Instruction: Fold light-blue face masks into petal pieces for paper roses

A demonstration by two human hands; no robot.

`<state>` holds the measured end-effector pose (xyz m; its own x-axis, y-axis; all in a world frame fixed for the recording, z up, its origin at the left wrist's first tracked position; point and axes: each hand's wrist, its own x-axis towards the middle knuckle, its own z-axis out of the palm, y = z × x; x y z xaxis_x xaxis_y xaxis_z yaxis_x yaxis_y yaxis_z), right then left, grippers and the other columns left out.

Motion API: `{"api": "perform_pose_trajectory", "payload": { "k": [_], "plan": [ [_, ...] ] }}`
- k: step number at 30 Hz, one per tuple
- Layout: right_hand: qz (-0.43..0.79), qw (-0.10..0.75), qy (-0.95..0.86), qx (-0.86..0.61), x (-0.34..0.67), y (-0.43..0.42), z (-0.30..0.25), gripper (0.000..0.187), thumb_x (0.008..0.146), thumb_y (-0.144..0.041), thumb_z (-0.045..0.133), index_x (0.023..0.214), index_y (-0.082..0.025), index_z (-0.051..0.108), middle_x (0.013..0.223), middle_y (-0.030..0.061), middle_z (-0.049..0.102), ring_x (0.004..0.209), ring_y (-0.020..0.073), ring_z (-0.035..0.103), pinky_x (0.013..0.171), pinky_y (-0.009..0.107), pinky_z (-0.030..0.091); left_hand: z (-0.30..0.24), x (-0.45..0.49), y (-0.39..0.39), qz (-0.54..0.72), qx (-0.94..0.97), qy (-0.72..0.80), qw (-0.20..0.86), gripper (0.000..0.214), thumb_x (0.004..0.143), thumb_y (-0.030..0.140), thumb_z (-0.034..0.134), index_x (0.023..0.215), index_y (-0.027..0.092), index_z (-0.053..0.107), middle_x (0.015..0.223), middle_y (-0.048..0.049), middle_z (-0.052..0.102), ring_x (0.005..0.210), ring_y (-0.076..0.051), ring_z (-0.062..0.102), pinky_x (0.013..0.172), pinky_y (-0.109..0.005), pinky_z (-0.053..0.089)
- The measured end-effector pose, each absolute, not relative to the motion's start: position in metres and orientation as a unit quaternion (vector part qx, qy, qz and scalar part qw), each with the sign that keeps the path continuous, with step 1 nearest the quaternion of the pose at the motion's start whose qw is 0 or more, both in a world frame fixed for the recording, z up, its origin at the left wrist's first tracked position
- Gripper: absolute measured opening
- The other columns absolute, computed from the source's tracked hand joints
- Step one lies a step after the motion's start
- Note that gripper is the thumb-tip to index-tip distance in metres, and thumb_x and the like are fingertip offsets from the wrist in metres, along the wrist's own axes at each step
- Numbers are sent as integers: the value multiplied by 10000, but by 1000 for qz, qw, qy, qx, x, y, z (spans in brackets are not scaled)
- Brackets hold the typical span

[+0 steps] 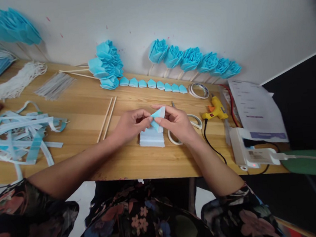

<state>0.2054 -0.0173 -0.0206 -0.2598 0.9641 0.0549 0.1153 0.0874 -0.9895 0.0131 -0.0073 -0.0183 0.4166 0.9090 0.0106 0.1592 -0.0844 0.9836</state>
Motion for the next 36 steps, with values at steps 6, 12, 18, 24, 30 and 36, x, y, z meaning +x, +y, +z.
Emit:
{"api": "perform_pose_trajectory", "payload": {
  "k": [6, 12, 18, 24, 30, 36],
  "plan": [
    [480, 437, -599, -469, 207, -17, -19, 422, 780, -435, 744, 1140, -217, 706, 778, -15, 639, 687, 124, 551, 633, 259, 478, -12, 12, -7, 344, 632, 422, 551, 310, 875, 432, 570, 747, 154, 623, 627, -11, 621, 557, -99, 548, 549, -212, 454],
    [455, 435, -615, -474, 208, -15, -20, 435, 775, -487, 747, 1116, -220, 709, 824, 1, 657, 713, 135, 561, 635, 265, 484, -14, 12, -6, 350, 621, 420, 561, 204, 815, 361, 643, 804, 158, 635, 649, -2, 640, 547, -92, 530, 542, -211, 447],
    [462, 451, -609, -460, 205, -18, -19, 448, 786, -471, 741, 1154, -220, 692, 799, -10, 642, 705, 127, 564, 653, 265, 496, -14, 12, -6, 350, 620, 411, 570, 220, 837, 369, 616, 780, 157, 628, 641, -1, 623, 573, -96, 547, 574, -216, 456],
    [475, 432, -604, -472, 201, -22, -18, 425, 796, -452, 722, 1157, -231, 693, 798, -9, 641, 709, 132, 560, 662, 277, 484, -18, 13, -6, 353, 623, 400, 572, 260, 840, 403, 629, 761, 155, 617, 642, 3, 612, 568, -90, 537, 556, -207, 440],
    [450, 445, -606, -483, 202, -21, -17, 370, 789, -418, 735, 1112, -236, 727, 734, -27, 605, 649, 110, 500, 597, 249, 431, -22, 12, -6, 334, 652, 405, 547, 271, 842, 403, 622, 744, 151, 634, 611, 6, 602, 553, -90, 515, 536, -207, 410],
    [411, 492, -583, -499, 206, -16, -17, 332, 835, -449, 685, 1087, -236, 721, 801, -4, 637, 712, 129, 564, 678, 279, 499, -22, 12, -6, 333, 660, 410, 535, 259, 843, 390, 614, 738, 153, 637, 601, 10, 604, 555, -94, 523, 539, -210, 405]
  ]
}}
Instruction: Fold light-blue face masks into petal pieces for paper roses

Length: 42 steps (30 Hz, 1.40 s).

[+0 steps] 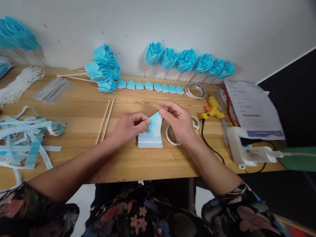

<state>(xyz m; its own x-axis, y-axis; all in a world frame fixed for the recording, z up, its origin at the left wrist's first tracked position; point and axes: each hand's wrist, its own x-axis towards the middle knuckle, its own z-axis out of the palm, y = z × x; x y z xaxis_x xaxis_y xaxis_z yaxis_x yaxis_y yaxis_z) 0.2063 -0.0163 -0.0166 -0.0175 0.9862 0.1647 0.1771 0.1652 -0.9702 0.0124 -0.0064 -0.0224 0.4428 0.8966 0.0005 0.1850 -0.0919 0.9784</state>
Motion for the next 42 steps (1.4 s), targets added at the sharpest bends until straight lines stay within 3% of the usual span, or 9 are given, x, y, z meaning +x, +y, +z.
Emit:
{"api": "perform_pose_trajectory", "payload": {
  "k": [5, 10, 18, 28, 36, 42],
  "plan": [
    [463, 450, -596, -478, 209, -18, -16, 427, 899, -558, 590, 1219, -287, 668, 821, -1, 618, 755, 152, 594, 725, 316, 529, -18, 12, -6, 357, 650, 410, 531, 256, 837, 380, 614, 713, 156, 615, 598, 13, 598, 543, -90, 516, 537, -213, 406],
    [516, 417, -608, -436, 205, -19, -18, 560, 811, -523, 715, 1295, -266, 605, 890, 11, 645, 802, 162, 598, 703, 300, 515, -19, 12, -5, 367, 641, 414, 531, 275, 826, 406, 625, 714, 155, 617, 604, 7, 599, 545, -92, 514, 536, -216, 408],
    [496, 437, -597, -454, 206, -17, -22, 469, 810, -423, 730, 1221, -209, 661, 785, -11, 610, 719, 130, 552, 660, 269, 478, -13, 11, -5, 364, 606, 426, 564, 310, 861, 434, 595, 725, 156, 611, 607, -3, 611, 555, -103, 543, 554, -224, 444],
    [490, 440, -598, -458, 207, -18, -19, 479, 801, -483, 736, 1200, -221, 689, 910, 21, 685, 798, 155, 592, 700, 289, 519, -15, 9, -5, 370, 604, 434, 556, 282, 857, 407, 618, 733, 154, 607, 601, 2, 598, 550, -100, 534, 548, -223, 426],
    [490, 449, -597, -450, 207, -17, -20, 460, 803, -435, 743, 1204, -217, 688, 866, 11, 660, 763, 143, 568, 686, 284, 500, -13, 10, -4, 387, 611, 412, 554, 351, 892, 433, 592, 673, 158, 593, 595, -3, 594, 548, -97, 541, 549, -223, 437],
    [502, 443, -596, -443, 206, -17, -22, 452, 806, -426, 738, 1201, -212, 682, 837, 2, 650, 737, 133, 554, 663, 270, 484, -22, 9, -2, 392, 606, 408, 559, 292, 847, 437, 654, 771, 158, 614, 636, -2, 632, 549, -96, 542, 546, -219, 444]
  ]
}}
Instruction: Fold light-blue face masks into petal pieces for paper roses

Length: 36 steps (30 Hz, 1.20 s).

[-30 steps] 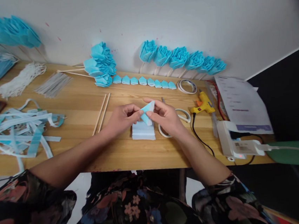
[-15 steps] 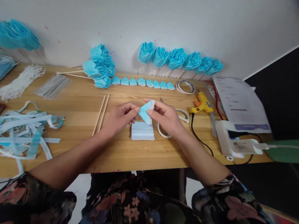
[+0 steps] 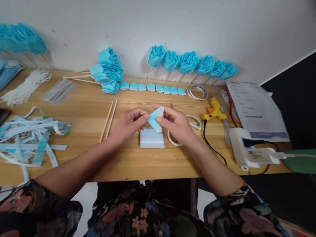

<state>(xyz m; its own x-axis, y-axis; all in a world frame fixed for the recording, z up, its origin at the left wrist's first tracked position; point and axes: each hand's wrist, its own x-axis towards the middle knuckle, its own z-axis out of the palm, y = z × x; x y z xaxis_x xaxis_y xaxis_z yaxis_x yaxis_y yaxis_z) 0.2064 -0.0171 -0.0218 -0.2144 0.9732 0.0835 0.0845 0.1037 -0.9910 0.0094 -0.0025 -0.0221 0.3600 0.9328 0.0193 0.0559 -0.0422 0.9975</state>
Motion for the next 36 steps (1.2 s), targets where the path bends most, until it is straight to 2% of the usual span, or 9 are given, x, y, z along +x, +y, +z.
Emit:
{"api": "perform_pose_trajectory", "payload": {
  "k": [5, 11, 16, 20, 23, 27, 33, 36],
  "plan": [
    [498, 433, -603, -448, 206, -17, -24, 466, 808, -432, 727, 1220, -221, 672, 825, 1, 645, 737, 139, 564, 673, 278, 480, -17, 10, -4, 370, 616, 401, 568, 332, 864, 478, 613, 765, 161, 608, 651, -8, 647, 559, -101, 557, 566, -227, 463],
    [504, 421, -613, -440, 204, -18, -24, 484, 813, -463, 713, 1234, -230, 659, 833, 5, 653, 739, 145, 584, 659, 278, 488, -17, 12, -5, 334, 632, 395, 577, 313, 794, 460, 691, 737, 162, 614, 624, 9, 624, 562, -97, 546, 553, -220, 447],
    [467, 442, -622, -447, 205, -19, -17, 371, 871, -433, 661, 1186, -238, 683, 827, 7, 663, 725, 148, 594, 685, 305, 519, -18, 11, -3, 356, 587, 390, 614, 305, 768, 432, 733, 724, 154, 613, 625, 8, 633, 535, -85, 527, 541, -218, 438],
    [365, 466, -663, -457, 211, -19, -11, 334, 919, -316, 596, 1247, -291, 651, 1078, 45, 690, 966, 201, 634, 840, 376, 541, -17, 11, -2, 401, 506, 383, 660, 298, 768, 394, 753, 713, 152, 588, 606, 14, 615, 507, -72, 510, 517, -207, 417],
    [272, 444, -726, -449, 212, -19, -11, 417, 884, -200, 600, 1275, -340, 632, 1305, 45, 621, 1210, 249, 558, 952, 440, 519, -16, 11, -1, 414, 452, 373, 696, 274, 766, 354, 756, 713, 156, 574, 585, 22, 594, 494, -68, 507, 504, -204, 406],
    [177, 411, -785, -428, 210, -19, -11, 421, 841, -114, 622, 1163, -381, 679, 1398, 6, 559, 1304, 284, 485, 1076, 553, 418, -16, 12, -1, 408, 428, 373, 715, 242, 768, 322, 751, 725, 157, 580, 579, 25, 584, 495, -68, 515, 510, -205, 416],
    [192, 404, -798, -404, 208, -19, -11, 182, 865, -191, 673, 915, -357, 729, 1377, -12, 559, 1305, 278, 468, 1014, 523, 464, -17, 13, -3, 402, 459, 383, 694, 273, 757, 351, 761, 709, 156, 576, 582, 21, 598, 494, -68, 511, 512, -208, 407],
    [219, 408, -781, -418, 209, -20, -10, 105, 880, -241, 672, 888, -329, 729, 1363, 4, 572, 1300, 272, 487, 1027, 523, 453, -16, 12, -4, 404, 489, 394, 666, 287, 762, 378, 750, 697, 159, 576, 585, 24, 595, 495, -68, 500, 523, -214, 412]
  ]
}}
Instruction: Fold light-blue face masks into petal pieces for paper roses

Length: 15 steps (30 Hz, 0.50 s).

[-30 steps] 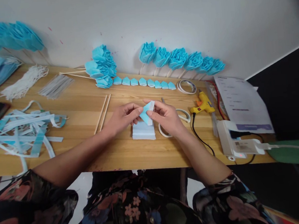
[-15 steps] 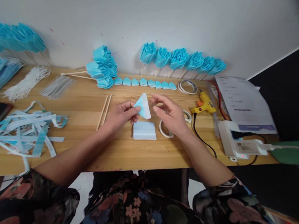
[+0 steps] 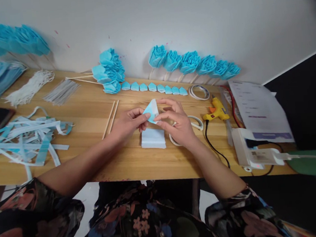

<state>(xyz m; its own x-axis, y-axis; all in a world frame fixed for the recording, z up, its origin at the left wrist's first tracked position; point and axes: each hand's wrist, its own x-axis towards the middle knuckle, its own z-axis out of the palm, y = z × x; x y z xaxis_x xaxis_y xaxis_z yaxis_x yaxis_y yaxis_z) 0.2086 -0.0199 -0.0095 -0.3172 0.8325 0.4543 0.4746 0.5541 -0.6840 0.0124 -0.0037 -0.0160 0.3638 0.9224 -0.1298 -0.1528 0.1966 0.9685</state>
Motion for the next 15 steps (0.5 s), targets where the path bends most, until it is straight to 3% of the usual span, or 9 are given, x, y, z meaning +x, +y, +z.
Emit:
{"api": "perform_pose_trajectory", "payload": {
  "k": [7, 11, 15],
  "plan": [
    [320, 438, -724, -426, 207, -19, -14, 64, 884, -316, 677, 882, -259, 707, 1279, 51, 632, 1220, 240, 581, 1072, 484, 418, -16, 11, -4, 419, 545, 399, 607, 273, 777, 389, 731, 703, 162, 598, 596, 27, 587, 512, -72, 494, 535, -216, 416],
    [408, 450, -668, -430, 205, -17, -19, 171, 856, -412, 693, 862, -242, 682, 1152, 50, 681, 1064, 213, 633, 939, 397, 502, -19, 11, -3, 411, 561, 404, 595, 291, 789, 416, 713, 699, 167, 593, 604, 23, 584, 519, -80, 507, 535, -218, 426],
    [444, 448, -630, -453, 204, -17, -20, 245, 812, -457, 725, 859, -225, 662, 874, 16, 680, 792, 160, 607, 756, 324, 502, -20, 10, -3, 403, 577, 401, 587, 297, 798, 419, 706, 691, 167, 591, 612, 19, 586, 525, -80, 509, 540, -215, 428]
  ]
}}
